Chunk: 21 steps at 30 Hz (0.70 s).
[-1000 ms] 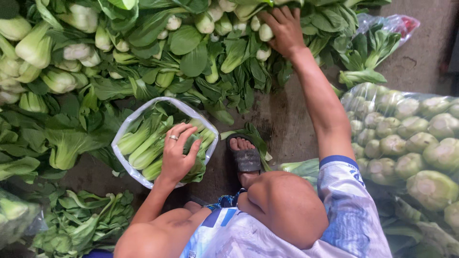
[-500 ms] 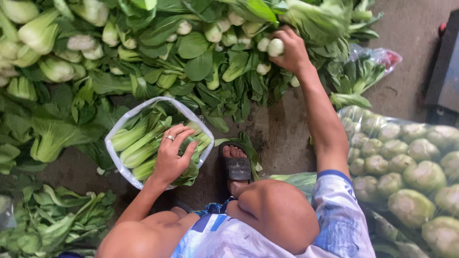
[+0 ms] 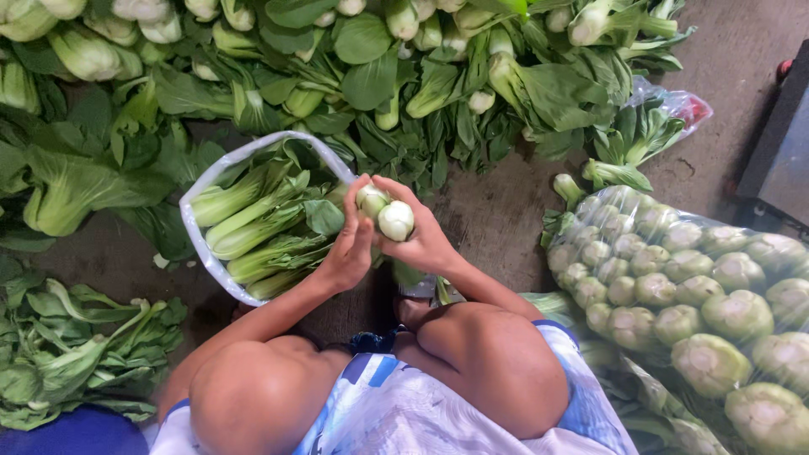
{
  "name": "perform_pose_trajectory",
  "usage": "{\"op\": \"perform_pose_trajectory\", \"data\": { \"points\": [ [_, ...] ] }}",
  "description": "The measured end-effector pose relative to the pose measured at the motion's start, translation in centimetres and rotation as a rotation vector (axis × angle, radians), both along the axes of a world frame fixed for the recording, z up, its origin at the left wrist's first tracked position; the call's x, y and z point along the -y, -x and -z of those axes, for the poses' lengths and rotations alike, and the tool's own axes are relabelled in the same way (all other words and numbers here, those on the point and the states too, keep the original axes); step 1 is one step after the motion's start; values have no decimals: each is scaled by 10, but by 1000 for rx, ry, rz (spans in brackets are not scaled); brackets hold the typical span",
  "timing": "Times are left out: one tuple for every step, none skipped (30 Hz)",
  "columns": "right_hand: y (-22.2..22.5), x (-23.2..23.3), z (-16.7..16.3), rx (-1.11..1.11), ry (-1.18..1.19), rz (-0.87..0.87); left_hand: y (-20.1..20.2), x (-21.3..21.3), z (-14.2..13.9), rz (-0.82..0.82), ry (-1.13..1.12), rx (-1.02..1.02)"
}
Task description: The person sits on the floor and sorts bok choy by hand, picking up individual heads from a large pile and placing them into a clear plastic bag. The person repeatedly reaches for vegetables, inspects them, and arranges them inside the bag.
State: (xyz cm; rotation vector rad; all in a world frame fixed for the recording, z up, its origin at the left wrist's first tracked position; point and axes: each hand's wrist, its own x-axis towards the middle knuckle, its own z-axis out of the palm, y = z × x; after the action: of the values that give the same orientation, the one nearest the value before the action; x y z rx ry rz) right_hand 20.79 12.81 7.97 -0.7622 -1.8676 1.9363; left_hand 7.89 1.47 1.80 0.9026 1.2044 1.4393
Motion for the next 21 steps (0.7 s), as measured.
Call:
{"op": "perform_pose_trajectory", "data": {
  "points": [
    [-1, 2, 1, -13, 58, -17, 0, 3, 6, 16, 17, 23],
    [-2, 4, 3, -23, 118, -31, -3, 6, 11, 25, 8, 42],
    [-3, 5, 4, -32, 179, -45, -6, 8, 14, 34, 0, 62],
    [-3, 7, 4, -51, 174, -64, -8, 10, 15, 41, -12, 81],
    [-3, 10, 4, -70, 168, -84, -11, 11, 15, 23, -52, 109],
    [-4, 13, 4, -89, 162, -105, -14, 12, 13, 4, -92, 137],
    [-5, 15, 2, -106, 119, -184, -16, 12, 11, -13, -133, 163],
    [-7, 15, -1, -122, 79, -264, -18, 11, 8, -27, -150, 175],
    [-10, 12, -5, -137, 42, -343, -19, 12, 4, -41, -164, 186],
    [-13, 7, -7, -84, -86, -400, -18, 12, 0, -54, -179, 195],
    [-15, -3, -9, -31, -216, -453, -16, 11, -3, -89, -187, 129],
    [-18, -16, -9, 24, -348, -502, -13, 12, -6, -123, -194, 64],
    [-21, -35, -8, 160, -206, -463, -10, 12, -9, -159, -201, 0],
    [-22, -57, -4, 295, -62, -427, -8, 12, -13, -131, -163, 112],
    [-17, -78, 5, 317, -363, -265, -6, 12, -15, -102, -126, 224],
    [-9, -99, 16, 338, -603, -172, -5, 11, -18, -73, -91, 333],
    [-1, -119, 27, 384, -836, -54, -4, 11, -20, -45, -93, 306],
    [7, -136, 39, 443, -1005, -5, -4, 11, -22, -15, -93, 281],
    [15, -151, 51, 437, -1077, -24, -4, 11, -24, 14, -92, 256],
    [23, -162, 62, 428, -1150, -44, -5, 12, -26, 59, -62, 332],
    [26, -169, 69, 418, -1222, -64, -5, 13, -28, 104, -30, 407]
  ]
}}
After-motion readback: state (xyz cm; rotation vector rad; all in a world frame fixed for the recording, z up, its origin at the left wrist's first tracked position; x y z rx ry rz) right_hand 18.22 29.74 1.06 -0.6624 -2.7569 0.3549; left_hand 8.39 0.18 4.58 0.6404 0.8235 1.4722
